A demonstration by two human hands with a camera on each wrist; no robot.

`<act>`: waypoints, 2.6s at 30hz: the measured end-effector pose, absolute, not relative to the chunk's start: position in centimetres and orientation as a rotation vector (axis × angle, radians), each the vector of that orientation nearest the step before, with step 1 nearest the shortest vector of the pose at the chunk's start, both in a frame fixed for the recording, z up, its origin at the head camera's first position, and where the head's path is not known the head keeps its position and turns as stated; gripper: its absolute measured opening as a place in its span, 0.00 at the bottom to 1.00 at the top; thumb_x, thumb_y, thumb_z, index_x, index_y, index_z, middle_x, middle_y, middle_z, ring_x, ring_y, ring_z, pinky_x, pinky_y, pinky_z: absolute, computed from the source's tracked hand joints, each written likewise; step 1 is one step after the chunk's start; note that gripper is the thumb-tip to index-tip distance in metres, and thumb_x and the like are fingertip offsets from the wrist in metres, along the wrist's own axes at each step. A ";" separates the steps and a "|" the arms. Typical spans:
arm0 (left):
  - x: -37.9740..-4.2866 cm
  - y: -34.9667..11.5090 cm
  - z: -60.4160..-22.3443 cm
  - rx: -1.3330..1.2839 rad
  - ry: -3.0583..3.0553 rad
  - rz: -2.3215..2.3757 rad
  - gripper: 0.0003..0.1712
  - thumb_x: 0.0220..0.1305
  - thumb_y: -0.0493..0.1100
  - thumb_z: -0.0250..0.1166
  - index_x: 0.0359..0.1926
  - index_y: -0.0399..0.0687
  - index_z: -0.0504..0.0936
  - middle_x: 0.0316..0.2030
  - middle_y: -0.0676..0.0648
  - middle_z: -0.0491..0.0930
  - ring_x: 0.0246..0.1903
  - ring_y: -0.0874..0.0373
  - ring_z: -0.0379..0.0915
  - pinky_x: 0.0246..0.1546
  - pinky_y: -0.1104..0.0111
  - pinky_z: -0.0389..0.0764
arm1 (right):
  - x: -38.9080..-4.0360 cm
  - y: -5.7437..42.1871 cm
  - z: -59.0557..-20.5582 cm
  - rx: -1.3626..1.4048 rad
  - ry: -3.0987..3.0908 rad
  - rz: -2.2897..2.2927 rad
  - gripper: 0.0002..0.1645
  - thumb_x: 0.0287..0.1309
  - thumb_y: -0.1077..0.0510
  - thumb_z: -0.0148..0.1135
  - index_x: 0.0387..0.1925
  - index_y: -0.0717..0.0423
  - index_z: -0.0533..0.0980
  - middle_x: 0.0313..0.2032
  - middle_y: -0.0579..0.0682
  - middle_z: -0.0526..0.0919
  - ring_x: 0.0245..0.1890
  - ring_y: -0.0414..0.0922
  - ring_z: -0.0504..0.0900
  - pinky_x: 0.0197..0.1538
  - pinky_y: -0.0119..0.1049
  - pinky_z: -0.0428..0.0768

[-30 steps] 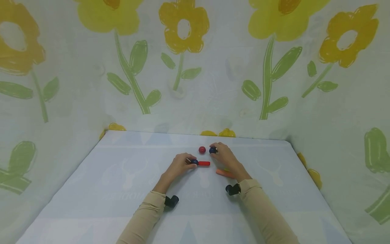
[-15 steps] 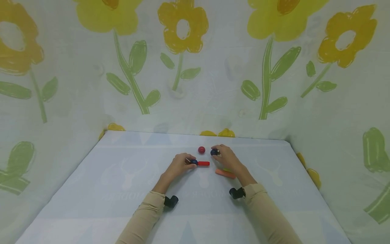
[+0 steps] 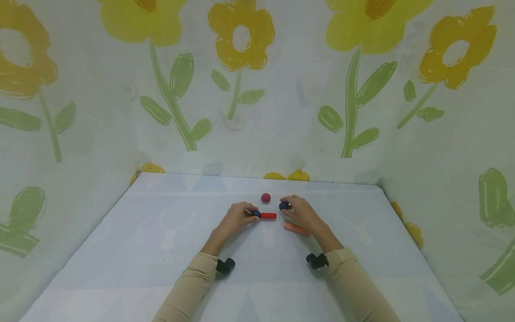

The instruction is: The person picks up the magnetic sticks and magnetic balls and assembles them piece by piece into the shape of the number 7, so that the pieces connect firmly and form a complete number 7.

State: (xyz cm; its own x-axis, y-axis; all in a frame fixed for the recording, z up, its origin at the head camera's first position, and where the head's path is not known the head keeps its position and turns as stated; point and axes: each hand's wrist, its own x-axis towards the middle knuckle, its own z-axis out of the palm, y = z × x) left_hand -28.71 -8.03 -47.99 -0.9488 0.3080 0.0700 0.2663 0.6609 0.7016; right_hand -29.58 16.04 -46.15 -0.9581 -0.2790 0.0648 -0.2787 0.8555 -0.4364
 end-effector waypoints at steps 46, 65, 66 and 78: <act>-28.7 -7.9 -48.0 0.470 2.831 1.158 0.19 0.59 0.44 0.72 0.52 0.49 0.84 0.46 0.48 0.84 0.40 0.59 0.77 0.47 0.67 0.82 | -27.1 16.1 -46.1 -0.489 2.993 -0.655 0.24 0.57 0.53 0.70 0.56 0.47 0.79 0.48 0.49 0.83 0.44 0.43 0.79 0.55 0.41 0.82; -28.6 -7.9 -48.0 0.476 2.823 1.164 0.20 0.58 0.44 0.72 0.53 0.48 0.84 0.46 0.48 0.85 0.40 0.58 0.78 0.46 0.66 0.83 | -26.9 16.0 -46.4 -0.519 2.982 -0.702 0.23 0.57 0.55 0.70 0.55 0.47 0.79 0.50 0.50 0.83 0.43 0.43 0.79 0.57 0.42 0.81; -28.6 -7.9 -48.0 0.480 2.823 1.166 0.20 0.58 0.44 0.72 0.53 0.47 0.84 0.46 0.48 0.85 0.40 0.59 0.78 0.46 0.66 0.82 | -26.9 16.0 -46.3 -0.524 2.985 -0.704 0.23 0.57 0.55 0.70 0.55 0.47 0.79 0.50 0.50 0.83 0.43 0.43 0.79 0.57 0.42 0.81; -28.6 -7.9 -48.0 0.468 2.814 1.168 0.20 0.58 0.43 0.72 0.53 0.48 0.84 0.46 0.48 0.85 0.40 0.58 0.78 0.47 0.66 0.83 | -26.9 15.8 -46.3 -0.533 2.983 -0.707 0.24 0.56 0.54 0.71 0.56 0.48 0.79 0.49 0.50 0.83 0.44 0.44 0.80 0.57 0.42 0.81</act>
State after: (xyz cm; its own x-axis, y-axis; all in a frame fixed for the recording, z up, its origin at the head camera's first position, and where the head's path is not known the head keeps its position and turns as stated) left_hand -28.61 -7.90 -47.98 -0.9522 0.2993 0.0611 0.2546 0.6670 0.7002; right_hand -26.85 15.80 -46.32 -0.9409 -0.3352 0.0491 -0.3216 0.8382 -0.4404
